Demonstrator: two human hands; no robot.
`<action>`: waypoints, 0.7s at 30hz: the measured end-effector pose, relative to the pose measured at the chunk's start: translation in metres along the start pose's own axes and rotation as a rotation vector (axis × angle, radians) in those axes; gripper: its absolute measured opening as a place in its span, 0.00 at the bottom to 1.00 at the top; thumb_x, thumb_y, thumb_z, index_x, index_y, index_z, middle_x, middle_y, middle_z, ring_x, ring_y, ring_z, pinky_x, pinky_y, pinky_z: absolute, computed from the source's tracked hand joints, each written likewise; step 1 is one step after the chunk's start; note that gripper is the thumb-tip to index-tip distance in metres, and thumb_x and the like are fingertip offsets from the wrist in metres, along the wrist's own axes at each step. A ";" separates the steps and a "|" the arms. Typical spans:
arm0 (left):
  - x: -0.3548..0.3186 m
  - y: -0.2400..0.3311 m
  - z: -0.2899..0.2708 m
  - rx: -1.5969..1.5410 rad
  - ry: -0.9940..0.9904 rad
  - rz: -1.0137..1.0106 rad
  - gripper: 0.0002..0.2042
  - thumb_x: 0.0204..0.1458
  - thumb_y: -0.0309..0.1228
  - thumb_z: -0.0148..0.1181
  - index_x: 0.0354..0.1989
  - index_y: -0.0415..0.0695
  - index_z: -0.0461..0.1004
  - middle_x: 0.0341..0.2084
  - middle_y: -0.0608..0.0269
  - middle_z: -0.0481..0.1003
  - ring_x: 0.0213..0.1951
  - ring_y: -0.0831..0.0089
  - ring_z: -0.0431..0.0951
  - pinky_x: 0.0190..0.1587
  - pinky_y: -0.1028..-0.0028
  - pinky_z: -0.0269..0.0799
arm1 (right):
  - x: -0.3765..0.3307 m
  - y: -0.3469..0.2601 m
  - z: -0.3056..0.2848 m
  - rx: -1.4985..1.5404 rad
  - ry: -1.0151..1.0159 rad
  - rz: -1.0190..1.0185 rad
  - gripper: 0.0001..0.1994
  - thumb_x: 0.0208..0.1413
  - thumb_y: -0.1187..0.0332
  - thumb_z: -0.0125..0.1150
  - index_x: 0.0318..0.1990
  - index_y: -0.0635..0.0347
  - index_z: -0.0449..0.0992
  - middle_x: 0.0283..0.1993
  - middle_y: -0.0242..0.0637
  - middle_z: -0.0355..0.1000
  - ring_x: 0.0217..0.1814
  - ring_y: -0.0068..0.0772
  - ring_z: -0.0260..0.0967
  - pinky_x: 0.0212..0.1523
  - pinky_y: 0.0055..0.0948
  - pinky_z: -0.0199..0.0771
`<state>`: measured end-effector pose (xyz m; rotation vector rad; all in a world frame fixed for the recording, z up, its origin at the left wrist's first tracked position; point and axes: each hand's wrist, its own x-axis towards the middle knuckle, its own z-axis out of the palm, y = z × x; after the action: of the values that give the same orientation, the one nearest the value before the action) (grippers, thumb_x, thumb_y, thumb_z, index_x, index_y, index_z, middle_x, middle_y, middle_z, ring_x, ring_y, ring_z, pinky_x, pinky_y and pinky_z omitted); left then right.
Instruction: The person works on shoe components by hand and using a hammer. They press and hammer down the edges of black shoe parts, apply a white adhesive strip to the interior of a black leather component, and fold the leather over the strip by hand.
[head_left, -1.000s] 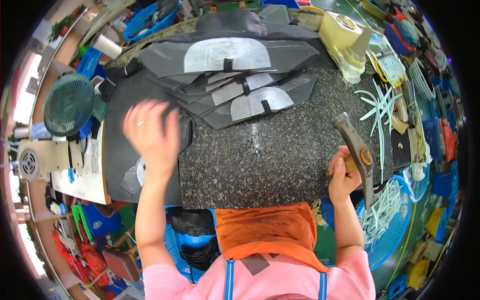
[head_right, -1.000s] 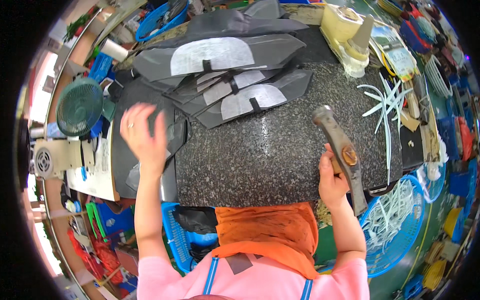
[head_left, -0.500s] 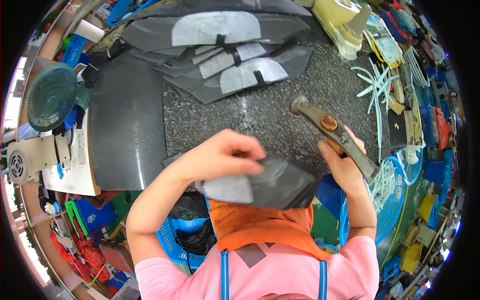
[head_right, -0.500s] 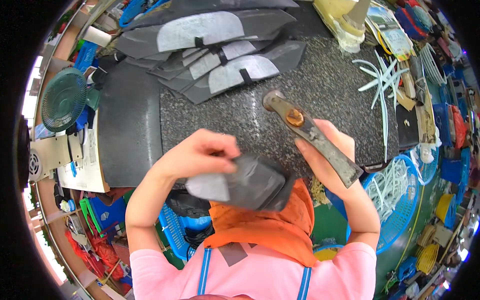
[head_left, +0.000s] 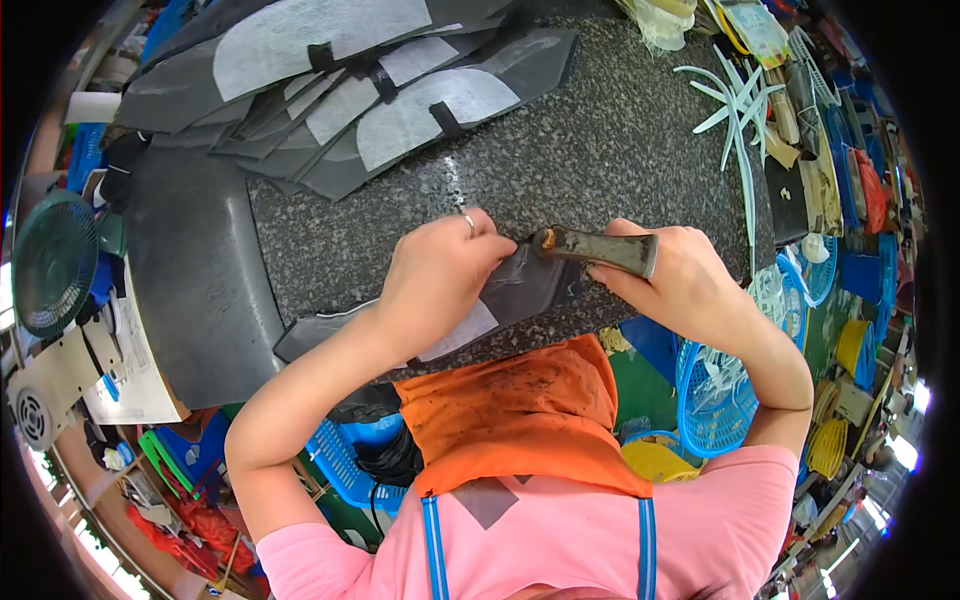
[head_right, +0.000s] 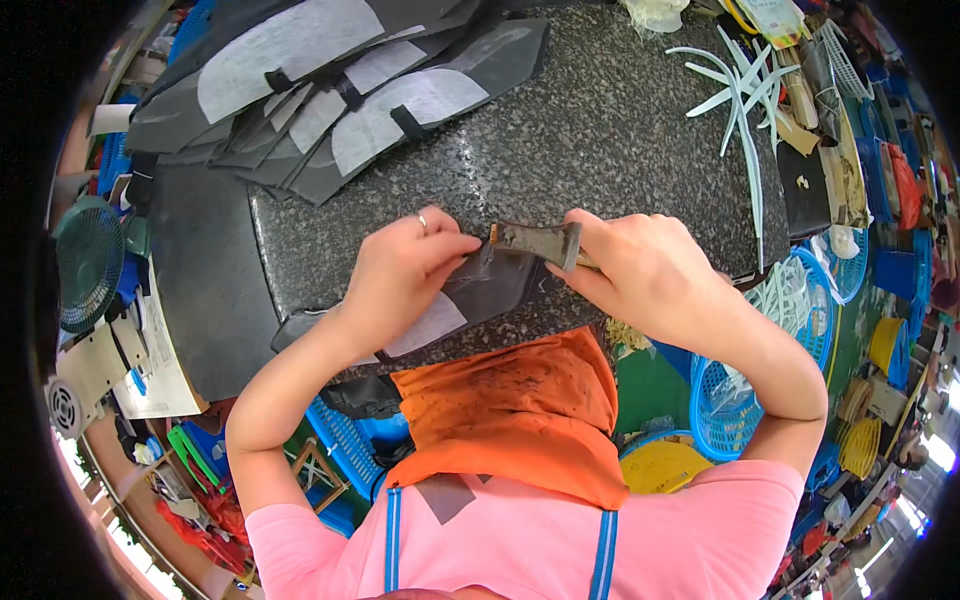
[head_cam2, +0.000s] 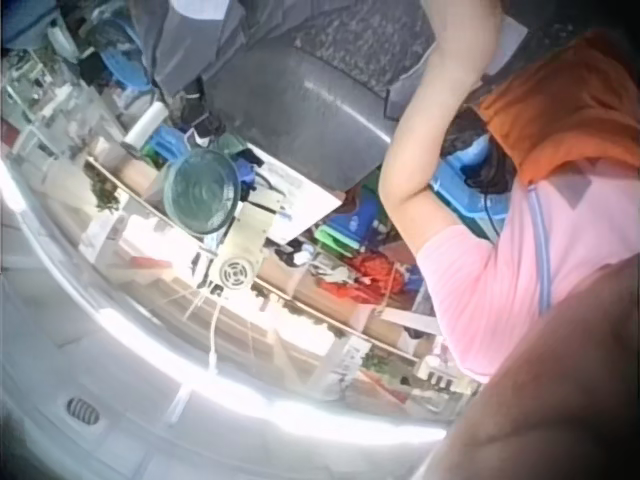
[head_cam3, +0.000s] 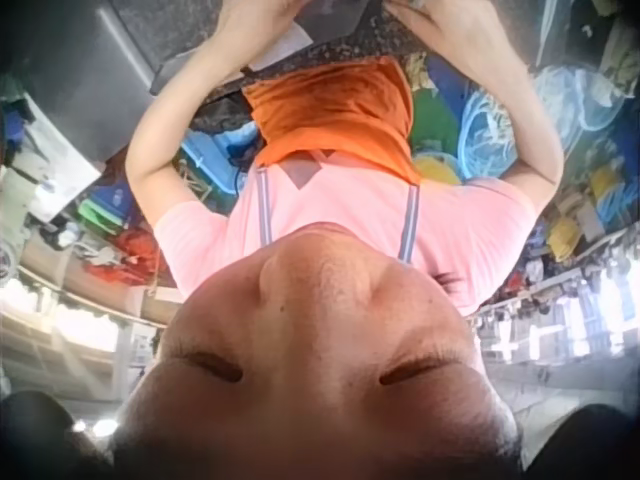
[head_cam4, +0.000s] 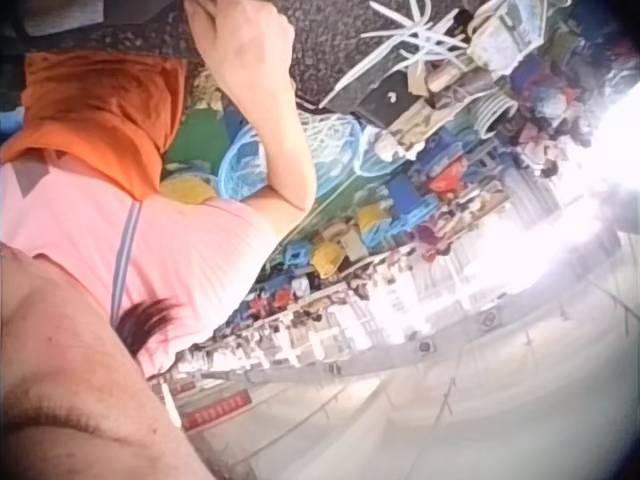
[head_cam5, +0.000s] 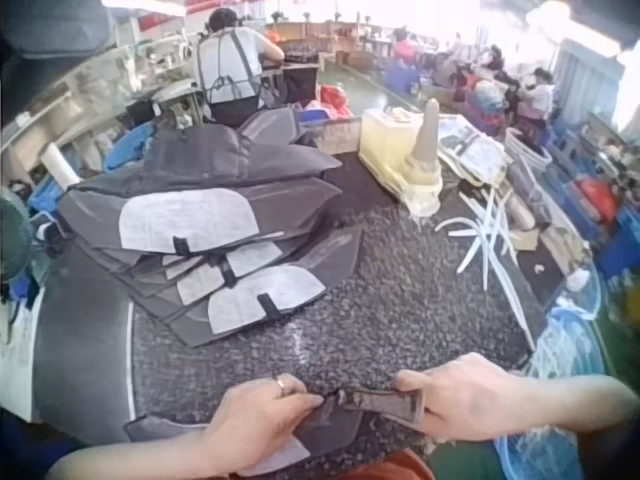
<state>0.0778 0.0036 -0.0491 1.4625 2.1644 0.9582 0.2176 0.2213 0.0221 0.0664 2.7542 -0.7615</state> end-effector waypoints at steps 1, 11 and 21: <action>-0.002 0.003 0.000 0.150 -0.001 0.095 0.11 0.45 0.23 0.65 0.39 0.44 0.78 0.32 0.60 0.74 0.34 0.62 0.77 0.37 0.66 0.74 | 0.002 0.001 -0.002 0.008 -0.005 0.009 0.14 0.54 0.63 0.63 0.36 0.63 0.68 0.22 0.47 0.71 0.28 0.55 0.72 0.26 0.48 0.70; -0.022 0.000 -0.002 0.208 0.145 0.156 0.07 0.40 0.23 0.65 0.30 0.42 0.77 0.31 0.63 0.75 0.30 0.63 0.76 0.31 0.66 0.71 | 0.017 -0.001 0.009 -0.092 0.056 -0.106 0.14 0.58 0.59 0.60 0.34 0.59 0.66 0.17 0.42 0.69 0.22 0.52 0.72 0.22 0.45 0.72; -0.042 0.005 0.003 0.158 0.206 0.031 0.04 0.41 0.22 0.64 0.27 0.41 0.76 0.29 0.59 0.73 0.30 0.60 0.75 0.33 0.63 0.70 | 0.029 -0.020 0.017 -0.135 0.026 -0.105 0.14 0.59 0.58 0.60 0.33 0.58 0.66 0.18 0.42 0.70 0.22 0.51 0.73 0.23 0.45 0.73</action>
<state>0.1002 -0.0326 -0.0510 1.5314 2.4199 1.0082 0.1920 0.1944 0.0101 -0.0968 2.8444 -0.6019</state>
